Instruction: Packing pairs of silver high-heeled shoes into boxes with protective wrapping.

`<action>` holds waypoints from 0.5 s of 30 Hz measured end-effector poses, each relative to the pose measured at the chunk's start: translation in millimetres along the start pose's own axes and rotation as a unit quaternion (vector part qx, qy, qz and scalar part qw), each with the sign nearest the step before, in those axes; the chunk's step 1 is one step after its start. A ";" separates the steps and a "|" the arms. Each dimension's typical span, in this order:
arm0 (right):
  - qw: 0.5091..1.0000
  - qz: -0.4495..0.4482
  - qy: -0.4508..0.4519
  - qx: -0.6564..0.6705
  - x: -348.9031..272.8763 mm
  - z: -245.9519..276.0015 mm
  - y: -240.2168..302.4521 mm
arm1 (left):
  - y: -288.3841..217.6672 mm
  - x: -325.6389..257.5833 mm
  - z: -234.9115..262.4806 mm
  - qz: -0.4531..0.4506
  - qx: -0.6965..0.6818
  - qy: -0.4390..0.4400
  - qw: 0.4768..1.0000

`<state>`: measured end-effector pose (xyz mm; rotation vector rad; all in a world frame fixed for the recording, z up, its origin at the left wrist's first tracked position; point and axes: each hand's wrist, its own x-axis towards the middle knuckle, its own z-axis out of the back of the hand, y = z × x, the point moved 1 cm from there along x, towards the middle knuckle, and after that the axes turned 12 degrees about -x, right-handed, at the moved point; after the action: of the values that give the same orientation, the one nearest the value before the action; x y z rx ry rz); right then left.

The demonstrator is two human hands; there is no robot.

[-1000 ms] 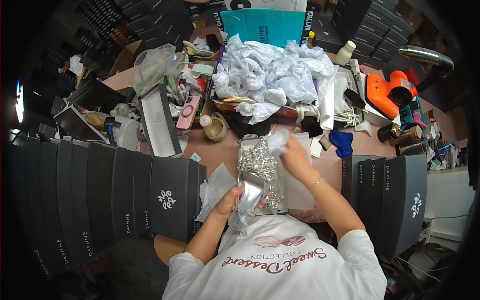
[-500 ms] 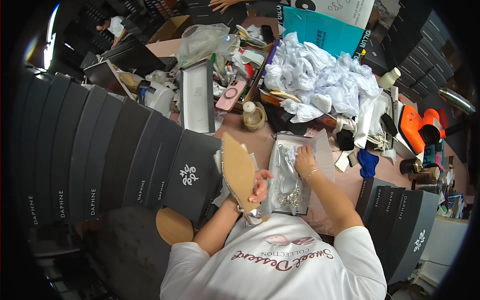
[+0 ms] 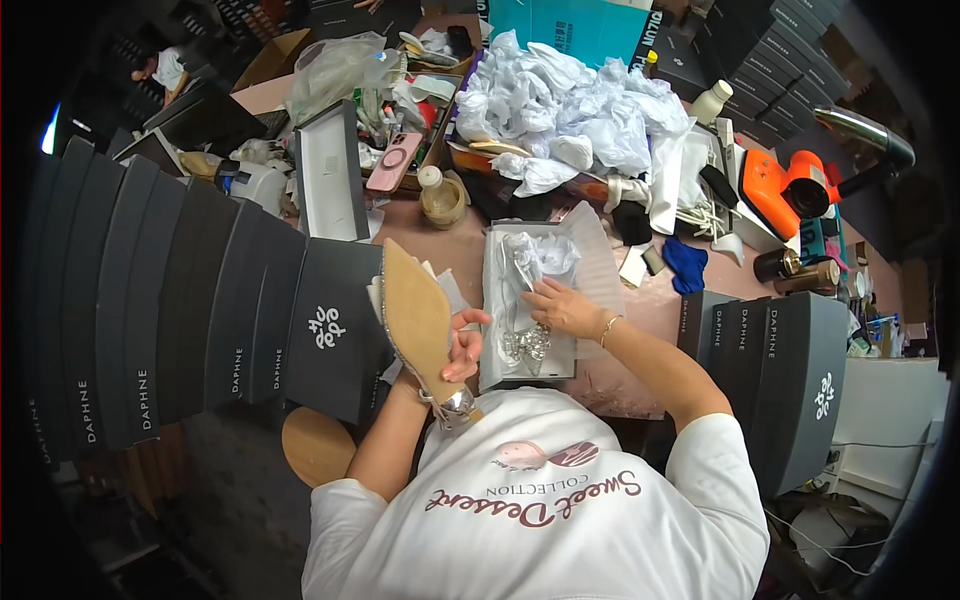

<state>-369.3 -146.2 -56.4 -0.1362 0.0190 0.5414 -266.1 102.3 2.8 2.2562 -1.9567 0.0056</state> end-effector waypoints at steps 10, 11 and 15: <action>0.659 -0.246 -0.167 0.691 -10.5 140.4 -25.1 | -3.5 4.2 -42.6 -0.126 0.095 -0.130 0.979; 0.594 -0.252 -0.190 0.740 -12.7 136.2 -28.9 | -6.1 9.2 -41.4 -0.098 0.102 -0.120 0.983; 0.463 -0.219 -0.196 0.836 -26.8 106.6 -7.1 | -8.1 33.1 -17.5 0.075 0.115 -0.040 0.990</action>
<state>-390.6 -151.6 51.5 1.9394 0.0585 -0.1922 -251.5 72.9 22.5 2.2696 -2.2699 0.1686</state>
